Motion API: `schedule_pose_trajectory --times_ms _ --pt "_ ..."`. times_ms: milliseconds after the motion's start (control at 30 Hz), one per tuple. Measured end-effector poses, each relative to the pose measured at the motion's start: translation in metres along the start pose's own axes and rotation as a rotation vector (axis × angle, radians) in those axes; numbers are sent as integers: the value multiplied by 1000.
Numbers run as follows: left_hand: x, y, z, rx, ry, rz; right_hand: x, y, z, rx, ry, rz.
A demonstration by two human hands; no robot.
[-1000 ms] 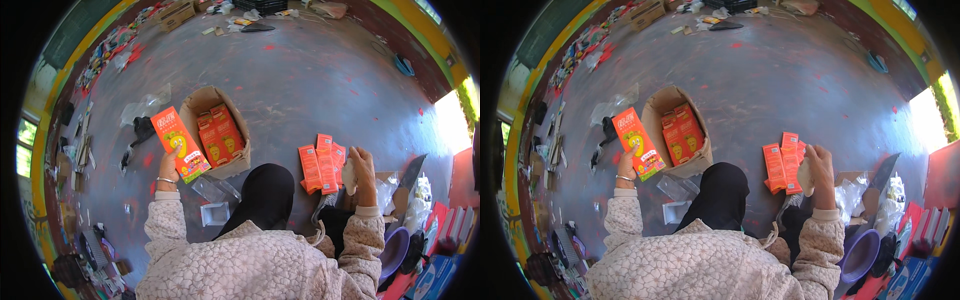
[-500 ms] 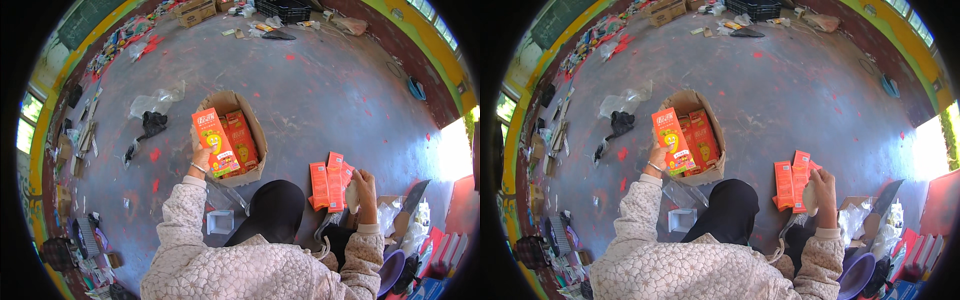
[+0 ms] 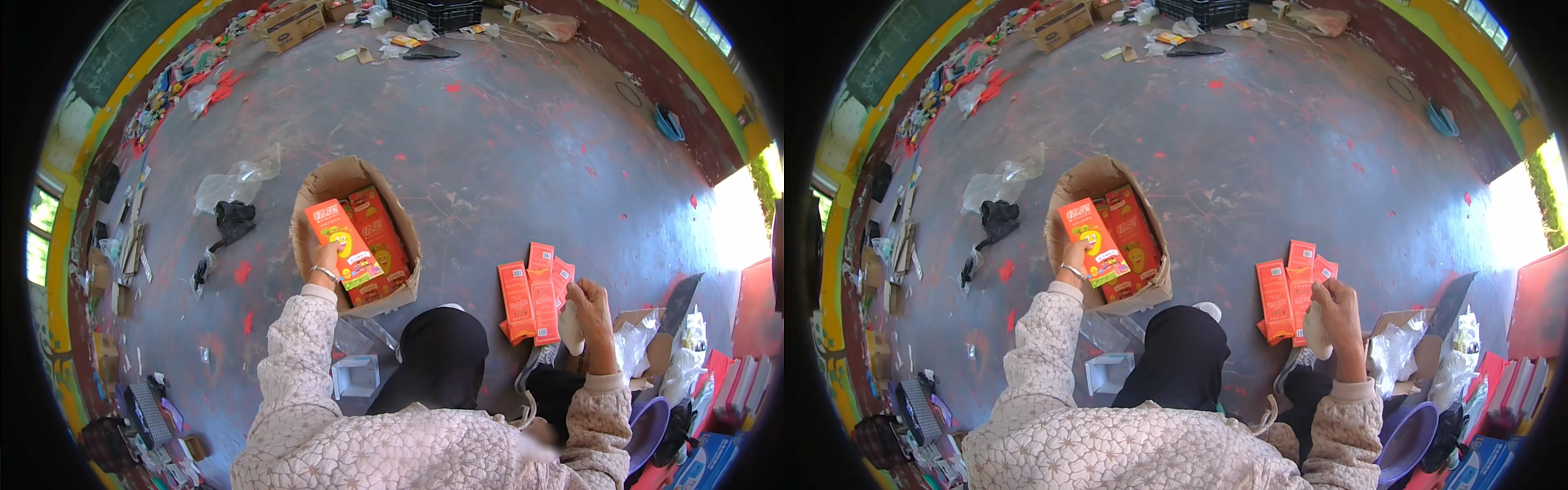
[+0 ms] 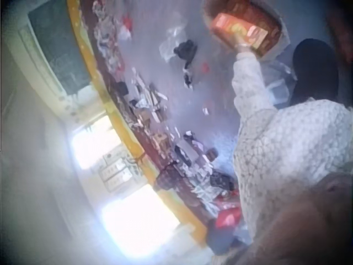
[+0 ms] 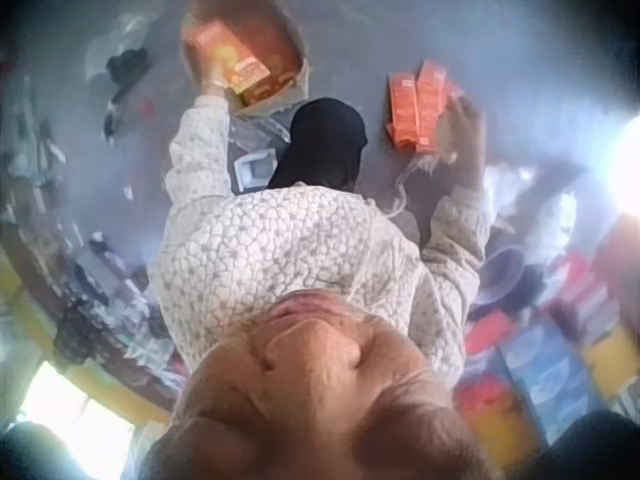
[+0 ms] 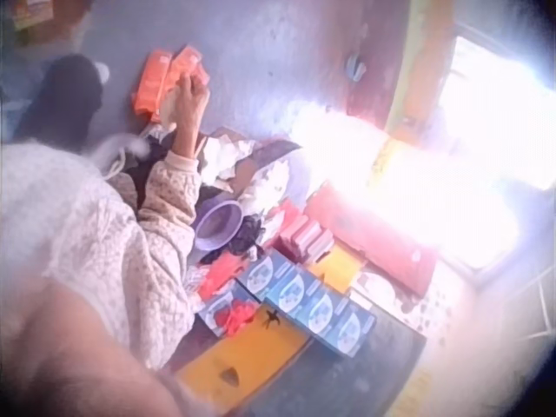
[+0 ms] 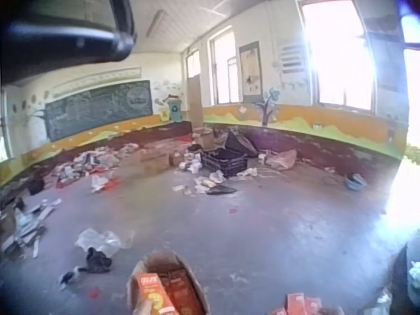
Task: The person sits on the floor and wipes the surfaces of small red rectangular boxes with a white cloth. They handle the boxes one at a time, turning them over to clean multiple sides, then place them into a cardboard box.
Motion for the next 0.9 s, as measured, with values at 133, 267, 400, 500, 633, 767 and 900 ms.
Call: schedule_pose_trajectory --times_ms 133,267,400,500,633,767,900 --pt "42 37 22 103 -127 173 -4 -2 3 -89 -10 -4" --pt "58 30 43 990 -138 -21 -5 0 -1 -30 52 5" --pt "29 59 77 1523 -96 175 -1 4 -8 -107 15 20" --pt "30 71 116 1894 -127 275 0 6 -16 -113 24 29" --pt "21 83 105 1835 -135 254 -1 5 -13 -114 42 9" --pt "58 57 120 1852 -10 218 -2 12 -9 -183 28 31" --pt "86 51 141 2024 119 298 0 11 -12 -169 22 22"
Point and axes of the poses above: each hand's wrist, its own x-axis towards the middle knuckle, its own y-axis out of the palm, z = x × y, the point moved 9 cm from there along x, towards the middle knuckle, and after that the axes turned 3 degrees about z, right-handed, at the moved point
